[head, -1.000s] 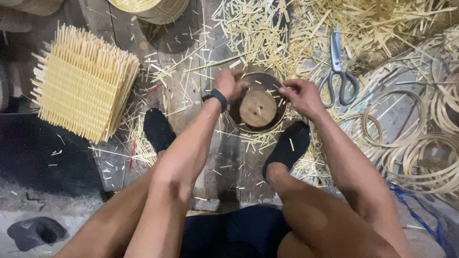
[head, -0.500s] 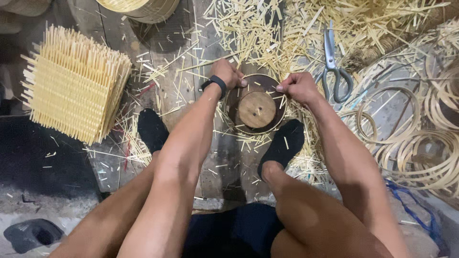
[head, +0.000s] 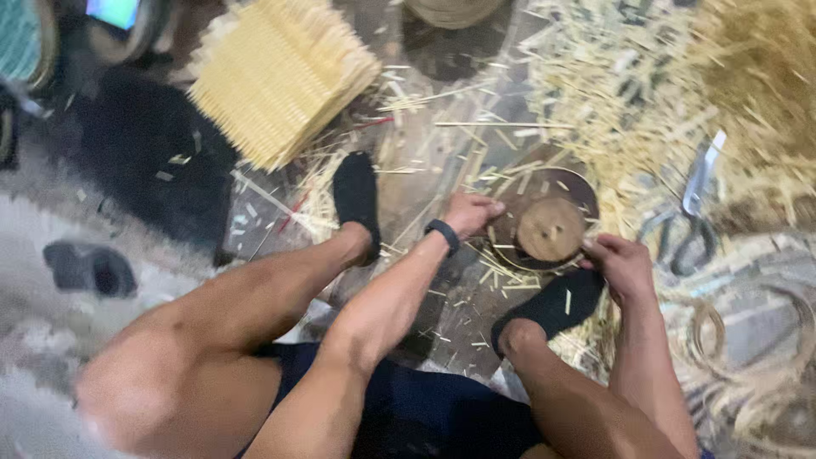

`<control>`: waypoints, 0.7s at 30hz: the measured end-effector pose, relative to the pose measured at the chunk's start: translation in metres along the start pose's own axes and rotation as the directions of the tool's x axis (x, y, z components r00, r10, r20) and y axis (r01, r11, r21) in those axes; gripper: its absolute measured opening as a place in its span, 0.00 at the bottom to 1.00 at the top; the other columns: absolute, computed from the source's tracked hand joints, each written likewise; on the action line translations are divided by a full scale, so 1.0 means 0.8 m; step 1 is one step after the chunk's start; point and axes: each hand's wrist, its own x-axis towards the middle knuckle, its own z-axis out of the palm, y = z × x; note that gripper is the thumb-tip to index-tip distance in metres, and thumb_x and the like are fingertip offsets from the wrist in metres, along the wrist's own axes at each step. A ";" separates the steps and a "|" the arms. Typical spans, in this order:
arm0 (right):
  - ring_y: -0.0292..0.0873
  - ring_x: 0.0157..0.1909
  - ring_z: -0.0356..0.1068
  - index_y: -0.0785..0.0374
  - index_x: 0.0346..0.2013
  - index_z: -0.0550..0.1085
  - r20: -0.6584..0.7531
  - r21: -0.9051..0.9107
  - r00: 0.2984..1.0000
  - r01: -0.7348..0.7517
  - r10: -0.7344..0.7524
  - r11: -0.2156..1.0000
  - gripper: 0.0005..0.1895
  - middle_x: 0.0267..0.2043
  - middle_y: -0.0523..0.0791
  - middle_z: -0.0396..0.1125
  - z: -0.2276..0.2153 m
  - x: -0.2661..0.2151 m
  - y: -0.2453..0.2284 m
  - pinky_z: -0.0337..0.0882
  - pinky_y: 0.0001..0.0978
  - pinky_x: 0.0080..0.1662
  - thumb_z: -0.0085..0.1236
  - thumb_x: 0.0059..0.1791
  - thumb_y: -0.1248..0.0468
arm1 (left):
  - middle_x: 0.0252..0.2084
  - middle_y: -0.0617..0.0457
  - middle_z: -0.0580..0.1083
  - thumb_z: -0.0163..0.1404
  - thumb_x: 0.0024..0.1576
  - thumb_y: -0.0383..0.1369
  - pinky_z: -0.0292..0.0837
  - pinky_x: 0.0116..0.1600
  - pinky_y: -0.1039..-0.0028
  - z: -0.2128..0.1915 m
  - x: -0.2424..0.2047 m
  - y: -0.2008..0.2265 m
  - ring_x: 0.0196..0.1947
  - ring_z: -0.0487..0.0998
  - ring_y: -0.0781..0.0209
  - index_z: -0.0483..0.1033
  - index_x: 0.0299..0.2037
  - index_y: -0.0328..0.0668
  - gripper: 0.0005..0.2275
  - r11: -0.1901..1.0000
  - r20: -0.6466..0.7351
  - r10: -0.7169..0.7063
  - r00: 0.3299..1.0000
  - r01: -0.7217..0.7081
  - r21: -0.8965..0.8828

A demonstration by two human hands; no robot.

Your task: The person sits on the floor and repeatedly weaves bamboo strips into circular bowls using a wooden mold. They trim excess strips with shears, then stack the finished bowls.

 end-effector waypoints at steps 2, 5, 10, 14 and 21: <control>0.37 0.30 0.73 0.72 0.42 0.77 -0.005 0.067 1.000 -0.022 0.023 0.997 0.10 0.33 0.47 0.74 0.005 0.006 -0.003 0.72 0.25 0.33 0.64 0.49 0.69 | 0.38 0.49 0.82 0.66 0.48 0.40 0.78 0.47 0.70 -0.001 -0.001 0.016 0.36 0.84 0.61 0.85 0.40 0.44 0.13 0.995 -0.076 0.054 0.996 -0.048 0.085; 0.38 0.30 0.72 0.74 0.41 0.76 0.007 0.136 1.000 -0.026 0.025 0.990 0.11 0.34 0.48 0.74 0.010 0.006 0.000 0.71 0.26 0.33 0.65 0.49 0.69 | 0.37 0.46 0.82 0.65 0.49 0.41 0.77 0.48 0.69 0.002 -0.011 0.032 0.35 0.83 0.56 0.86 0.39 0.47 0.12 0.974 -0.159 0.015 0.987 0.021 0.225; 0.39 0.33 0.73 0.73 0.44 0.76 0.030 0.329 1.000 -0.018 0.008 0.944 0.10 0.38 0.48 0.73 0.014 -0.015 -0.014 0.75 0.27 0.36 0.62 0.51 0.69 | 0.38 0.46 0.83 0.63 0.54 0.40 0.78 0.45 0.68 0.011 -0.009 0.031 0.35 0.83 0.57 0.85 0.42 0.39 0.13 0.998 -0.111 -0.062 0.992 0.062 0.001; 0.45 0.35 0.76 0.74 0.40 0.71 0.127 0.491 0.991 -0.089 0.030 0.866 0.07 0.38 0.51 0.72 0.046 -0.039 -0.004 0.81 0.34 0.41 0.57 0.53 0.70 | 0.41 0.46 0.81 0.54 0.59 0.34 0.82 0.42 0.64 0.039 -0.028 -0.023 0.36 0.84 0.55 0.77 0.43 0.32 0.11 0.772 0.191 -0.073 0.979 0.177 -0.611; 0.52 0.37 0.75 0.75 0.36 0.72 -0.061 0.338 0.997 -0.032 0.056 0.940 0.05 0.36 0.52 0.71 0.091 -0.027 -0.003 0.79 0.37 0.39 0.57 0.53 0.72 | 0.28 0.34 0.77 0.50 0.59 0.28 0.83 0.32 0.61 0.069 -0.016 -0.026 0.31 0.84 0.42 0.72 0.32 0.17 0.12 0.832 0.057 -0.223 0.973 0.220 -0.510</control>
